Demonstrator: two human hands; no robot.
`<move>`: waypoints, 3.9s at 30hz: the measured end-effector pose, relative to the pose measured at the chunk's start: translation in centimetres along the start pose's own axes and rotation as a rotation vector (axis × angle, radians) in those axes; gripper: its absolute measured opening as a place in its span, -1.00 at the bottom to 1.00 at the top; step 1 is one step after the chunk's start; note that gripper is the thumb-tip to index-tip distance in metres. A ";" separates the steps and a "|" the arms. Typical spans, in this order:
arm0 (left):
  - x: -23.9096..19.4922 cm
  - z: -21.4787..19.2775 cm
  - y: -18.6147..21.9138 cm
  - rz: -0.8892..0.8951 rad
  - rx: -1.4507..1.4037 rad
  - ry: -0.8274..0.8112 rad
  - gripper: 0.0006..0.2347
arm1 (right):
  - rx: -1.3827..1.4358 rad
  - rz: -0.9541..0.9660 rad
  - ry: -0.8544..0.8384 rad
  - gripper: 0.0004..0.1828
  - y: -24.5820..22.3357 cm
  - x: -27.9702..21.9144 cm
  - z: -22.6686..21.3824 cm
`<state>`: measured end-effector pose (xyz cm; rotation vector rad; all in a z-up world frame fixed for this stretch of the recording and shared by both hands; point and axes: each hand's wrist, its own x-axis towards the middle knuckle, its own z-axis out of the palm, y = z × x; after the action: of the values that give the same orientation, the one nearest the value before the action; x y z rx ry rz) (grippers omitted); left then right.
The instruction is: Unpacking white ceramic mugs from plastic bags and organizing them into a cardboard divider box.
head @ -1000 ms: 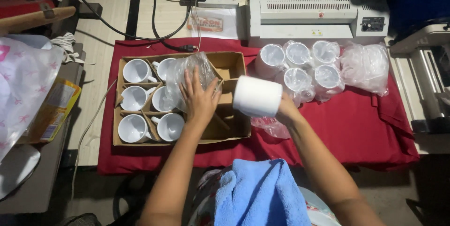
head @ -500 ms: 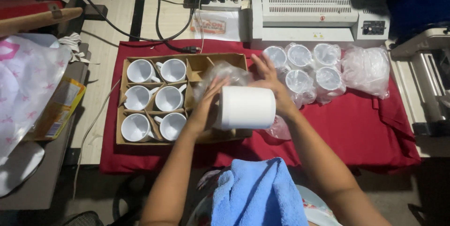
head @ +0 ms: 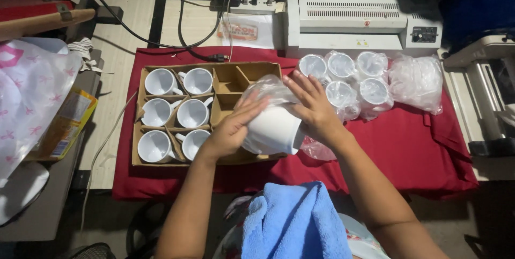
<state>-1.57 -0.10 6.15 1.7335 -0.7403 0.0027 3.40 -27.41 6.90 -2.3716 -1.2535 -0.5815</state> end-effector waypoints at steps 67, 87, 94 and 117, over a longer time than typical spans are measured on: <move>15.8 36.4 -11.9 0.178 0.552 0.010 -0.83 | 0.328 0.719 -0.108 -0.81 16.8 -31.2 -3.1; 18.7 41.5 -18.0 -0.039 0.885 -0.218 -0.88 | -0.044 0.919 -0.136 -0.89 17.2 -32.9 -0.8; 13.9 32.1 -13.0 0.272 0.662 -0.018 -0.75 | -0.217 0.860 -0.006 -0.47 19.2 -30.6 0.3; 8.1 10.4 -3.2 -0.241 0.574 0.652 -0.73 | 0.272 1.037 -0.328 -0.58 17.6 -25.8 7.1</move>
<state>2.54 -12.64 3.16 2.1761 -0.0353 0.6385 6.17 -50.38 -15.23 -2.4967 -0.0535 0.2920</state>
